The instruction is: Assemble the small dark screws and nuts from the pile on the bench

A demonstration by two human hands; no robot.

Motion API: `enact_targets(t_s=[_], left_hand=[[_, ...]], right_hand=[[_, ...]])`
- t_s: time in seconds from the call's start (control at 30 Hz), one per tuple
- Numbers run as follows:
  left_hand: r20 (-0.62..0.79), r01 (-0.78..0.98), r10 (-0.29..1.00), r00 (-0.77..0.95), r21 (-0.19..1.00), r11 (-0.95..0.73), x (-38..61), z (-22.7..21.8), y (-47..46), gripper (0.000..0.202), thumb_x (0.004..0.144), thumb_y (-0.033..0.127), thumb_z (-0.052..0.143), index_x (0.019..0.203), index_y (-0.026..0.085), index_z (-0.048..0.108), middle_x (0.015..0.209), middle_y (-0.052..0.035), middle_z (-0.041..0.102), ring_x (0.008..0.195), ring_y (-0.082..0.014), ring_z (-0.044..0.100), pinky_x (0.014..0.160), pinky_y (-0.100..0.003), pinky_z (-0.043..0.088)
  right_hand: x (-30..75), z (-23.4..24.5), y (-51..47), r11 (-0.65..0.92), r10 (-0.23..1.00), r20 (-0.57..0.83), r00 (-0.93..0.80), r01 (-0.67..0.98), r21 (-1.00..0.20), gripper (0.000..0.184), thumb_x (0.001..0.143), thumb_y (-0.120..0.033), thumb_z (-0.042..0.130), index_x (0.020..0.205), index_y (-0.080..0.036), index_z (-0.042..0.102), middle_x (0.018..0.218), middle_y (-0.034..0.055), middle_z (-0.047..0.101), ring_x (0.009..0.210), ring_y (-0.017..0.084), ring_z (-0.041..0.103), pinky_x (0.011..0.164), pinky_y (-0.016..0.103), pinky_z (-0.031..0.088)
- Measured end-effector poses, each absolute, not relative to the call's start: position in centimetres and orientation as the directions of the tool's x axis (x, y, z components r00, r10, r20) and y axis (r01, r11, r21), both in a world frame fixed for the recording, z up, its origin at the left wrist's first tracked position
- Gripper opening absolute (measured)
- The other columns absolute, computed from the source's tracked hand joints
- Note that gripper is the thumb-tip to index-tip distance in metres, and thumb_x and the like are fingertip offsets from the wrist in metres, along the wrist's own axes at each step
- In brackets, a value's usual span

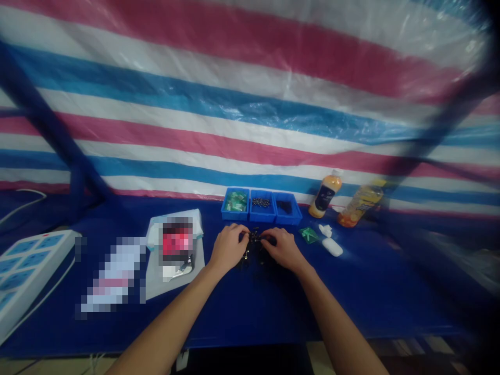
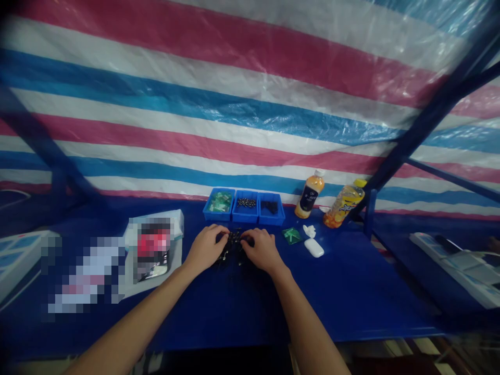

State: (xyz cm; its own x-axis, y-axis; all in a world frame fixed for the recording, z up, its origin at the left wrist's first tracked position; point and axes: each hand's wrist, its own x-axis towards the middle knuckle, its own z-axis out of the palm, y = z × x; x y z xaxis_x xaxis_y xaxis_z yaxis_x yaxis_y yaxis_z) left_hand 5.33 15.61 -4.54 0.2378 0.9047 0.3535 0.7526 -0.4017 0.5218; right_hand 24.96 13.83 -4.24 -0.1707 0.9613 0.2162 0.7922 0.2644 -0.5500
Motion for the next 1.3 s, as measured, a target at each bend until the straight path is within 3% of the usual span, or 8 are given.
enact_targets(t_s=[0.13,0.37,0.7,0.83,1.0,1.3], left_hand=[[0.28,0.773,0.925,0.257,0.514,-0.371,5.39,-4.76,15.4,0.017,0.089,0.023,0.052,0.096,0.026,0.067,0.097,-0.0014,0.067,0.091,-0.0207,0.061,0.077,-0.032,0.044],[0.271,0.762,0.928,0.255,0.535,-0.365,5.61,-4.66,15.39,0.017,0.089,0.022,0.052,0.095,0.025,0.067,0.096,-0.0011,0.066,0.089,-0.019,0.062,0.075,-0.03,0.043],[0.31,0.727,0.887,0.342,0.511,-0.459,5.77,-4.19,15.17,0.012,0.088,0.027,0.057,0.09,0.023,0.068,0.097,-0.003,0.066,0.094,-0.0217,0.058,0.084,-0.034,0.043],[0.279,0.744,0.88,0.385,0.47,-0.475,5.86,-3.94,14.94,0.013,0.087,0.031,0.058,0.091,0.025,0.069,0.099,-0.0029,0.066,0.097,-0.0235,0.057,0.083,-0.037,0.042],[0.235,0.784,0.879,0.415,0.398,-0.477,5.69,-3.97,14.83,0.011,0.083,0.032,0.062,0.086,0.024,0.069,0.098,-0.0031,0.067,0.096,-0.0255,0.055,0.082,-0.04,0.039],[0.212,0.774,0.879,0.428,0.415,-0.477,5.76,-3.91,14.73,0.015,0.088,0.031,0.056,0.088,0.024,0.07,0.1,-0.0051,0.066,0.098,-0.026,0.055,0.084,-0.04,0.039]], right_hand=[[24.48,-4.23,13.48,0.289,0.956,0.171,-0.237,0.848,-0.444,0.016,0.085,-0.032,0.063,0.1,-0.031,0.07,0.094,0.0017,0.065,0.094,0.021,0.051,0.079,0.034,0.028],[24.22,-4.42,13.33,0.26,0.958,0.217,-0.187,0.886,-0.385,0.009,0.087,-0.03,0.061,0.09,-0.026,0.068,0.093,0.0011,0.066,0.093,0.02,0.05,0.078,0.035,0.024],[24.35,-4.81,13.58,0.281,0.954,0.223,-0.2,0.853,-0.439,0.025,0.092,-0.017,0.049,0.102,-0.031,0.066,0.102,-0.0002,0.066,0.097,0.018,0.053,0.079,0.034,0.024],[24.4,-4.55,13.43,0.25,0.96,0.223,-0.166,0.865,-0.434,0.021,0.092,-0.022,0.051,0.101,-0.031,0.067,0.101,-0.0004,0.065,0.097,0.018,0.052,0.081,0.035,0.024],[24.62,-4.43,13.26,0.204,0.971,0.193,-0.138,0.902,-0.381,0.016,0.086,-0.041,0.063,0.091,-0.028,0.069,0.097,0.0024,0.064,0.097,0.023,0.05,0.082,0.039,0.024],[24.54,-4.74,13.7,0.184,0.978,0.171,-0.118,0.873,-0.451,0.011,0.088,-0.035,0.061,0.087,-0.027,0.069,0.097,0.0022,0.067,0.099,0.023,0.052,0.087,0.043,0.025]])
